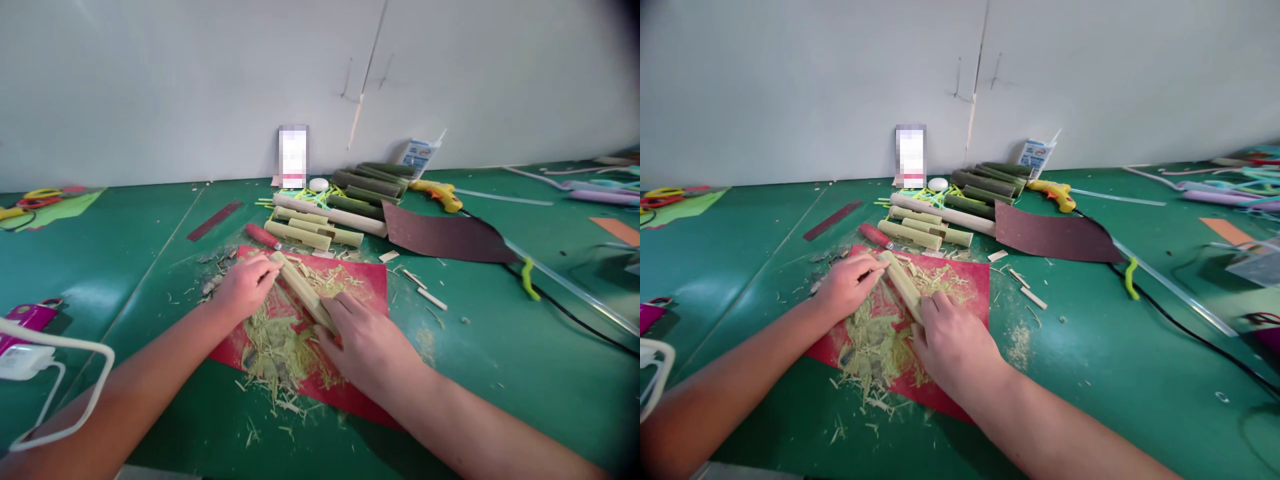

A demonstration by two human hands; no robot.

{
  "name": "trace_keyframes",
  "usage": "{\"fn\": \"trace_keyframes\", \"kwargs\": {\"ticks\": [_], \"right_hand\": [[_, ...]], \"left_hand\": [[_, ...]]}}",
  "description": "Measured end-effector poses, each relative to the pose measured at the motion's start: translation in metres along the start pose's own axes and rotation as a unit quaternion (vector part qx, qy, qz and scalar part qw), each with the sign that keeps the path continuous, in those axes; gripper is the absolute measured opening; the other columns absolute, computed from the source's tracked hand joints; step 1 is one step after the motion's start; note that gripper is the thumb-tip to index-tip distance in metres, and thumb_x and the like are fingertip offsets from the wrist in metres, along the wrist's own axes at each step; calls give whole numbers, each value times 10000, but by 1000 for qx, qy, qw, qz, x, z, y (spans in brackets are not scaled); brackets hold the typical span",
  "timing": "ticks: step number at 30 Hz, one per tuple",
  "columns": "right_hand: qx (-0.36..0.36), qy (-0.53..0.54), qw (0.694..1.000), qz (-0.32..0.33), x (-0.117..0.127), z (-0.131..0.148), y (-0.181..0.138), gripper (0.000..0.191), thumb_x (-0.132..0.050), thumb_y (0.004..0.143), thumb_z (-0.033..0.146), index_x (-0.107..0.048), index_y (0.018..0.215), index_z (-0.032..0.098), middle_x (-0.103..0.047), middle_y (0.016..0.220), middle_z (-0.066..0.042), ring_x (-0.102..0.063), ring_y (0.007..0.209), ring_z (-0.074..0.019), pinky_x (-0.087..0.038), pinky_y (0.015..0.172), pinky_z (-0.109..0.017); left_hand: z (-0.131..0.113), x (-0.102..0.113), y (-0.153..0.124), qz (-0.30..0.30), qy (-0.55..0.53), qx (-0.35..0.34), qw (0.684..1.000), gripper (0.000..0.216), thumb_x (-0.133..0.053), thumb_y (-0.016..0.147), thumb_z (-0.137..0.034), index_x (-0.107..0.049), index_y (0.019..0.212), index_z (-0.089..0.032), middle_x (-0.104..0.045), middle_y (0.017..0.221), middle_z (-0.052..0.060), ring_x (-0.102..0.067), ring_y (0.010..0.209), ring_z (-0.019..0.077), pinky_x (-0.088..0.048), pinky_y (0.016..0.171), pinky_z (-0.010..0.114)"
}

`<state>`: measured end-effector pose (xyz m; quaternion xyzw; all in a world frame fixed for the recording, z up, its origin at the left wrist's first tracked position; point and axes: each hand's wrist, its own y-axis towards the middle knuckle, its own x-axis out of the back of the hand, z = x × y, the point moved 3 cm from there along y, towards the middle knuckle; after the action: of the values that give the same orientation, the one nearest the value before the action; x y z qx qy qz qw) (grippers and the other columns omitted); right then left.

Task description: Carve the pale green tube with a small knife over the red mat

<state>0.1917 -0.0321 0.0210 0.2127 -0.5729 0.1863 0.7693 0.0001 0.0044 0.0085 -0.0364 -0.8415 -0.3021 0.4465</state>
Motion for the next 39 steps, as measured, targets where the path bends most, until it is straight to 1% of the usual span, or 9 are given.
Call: {"fn": "trace_keyframes", "kwargs": {"ticks": [4, 8, 13, 17, 21, 26, 30, 35, 39], "right_hand": [[-3, 18, 1000, 4, -2, -1, 1, 145, -477, 813, 233, -551, 912, 157, -549, 850, -50, -536, 720, -170, -423, 604, -288], [-15, 26, 1000, 4, -2, -2, 0, 134, -468, 820, 236, -555, 891, 162, -547, 855, -49, -532, 728, -167, -422, 619, -287], [-13, 28, 1000, 6, -2, -2, 1, 142, -501, 793, 225, -561, 907, 166, -550, 849, -43, -531, 722, -165, -409, 606, -281], [-20, 33, 999, 3, -2, -3, 2, 108, -508, 798, 252, -558, 854, 174, -552, 843, -40, -526, 716, -158, -403, 618, -279], [-20, 39, 999, 7, -2, -3, 2, 140, -521, 779, 233, -567, 896, 171, -556, 846, -39, -529, 722, -160, -396, 605, -274], [-31, 51, 998, 6, -2, -3, 2, 119, -530, 777, 258, -570, 853, 175, -558, 836, -37, -521, 702, -154, -397, 607, -276], [-20, 53, 998, 4, -2, -3, 2, 128, -543, 757, 231, -572, 864, 167, -557, 833, -38, -521, 706, -154, -397, 610, -273], [-32, 55, 998, 3, 0, -3, 3, 113, -556, 755, 246, -575, 842, 176, -561, 818, -34, -519, 691, -149, -392, 600, -269], [-28, 63, 998, -2, 1, -3, 2, 132, -578, 740, 240, -577, 854, 172, -559, 819, -28, -512, 676, -144, -384, 592, -266]], "left_hand": [[-12, -6, -3, 84, -25, -32, 996, 235, -455, 894, -199, -619, 1060, -173, -642, 935, 61, -608, 823, 149, -488, 754, 279], [-8, -2, -1, 19, 13, -17, 1000, 209, -460, 889, -197, -641, 977, -143, -638, 879, 73, -605, 819, 164, -485, 768, 303], [-17, -9, -5, 99, -8, -44, 994, 242, -441, 899, -195, -607, 1075, -176, -634, 925, 61, -611, 824, 150, -497, 747, 276], [-16, -5, -3, 32, 13, -17, 999, 208, -453, 893, -190, -635, 983, -146, -636, 881, 70, -608, 836, 162, -491, 785, 304], [-22, -9, -6, 111, -14, -42, 993, 231, -442, 901, -197, -607, 1062, -187, -636, 930, 54, -610, 831, 150, -500, 740, 273], [-17, -3, -5, 18, 19, -27, 999, 205, -450, 896, -197, -632, 979, -151, -636, 866, 64, -605, 798, 158, -499, 742, 297], [-21, -7, -6, 90, -7, -53, 994, 229, -437, 903, -200, -623, 1034, -173, -635, 886, 59, -612, 788, 143, -507, 717, 266], [-20, -4, -4, 26, 12, -27, 999, 213, -444, 896, -192, -635, 982, -155, -639, 867, 69, -605, 818, 166, -502, 745, 310], [-24, -9, -7, 101, -15, -44, 994, 230, -449, 896, -189, -611, 1059, -182, -638, 927, 56, -607, 814, 149, -501, 722, 277]]}}
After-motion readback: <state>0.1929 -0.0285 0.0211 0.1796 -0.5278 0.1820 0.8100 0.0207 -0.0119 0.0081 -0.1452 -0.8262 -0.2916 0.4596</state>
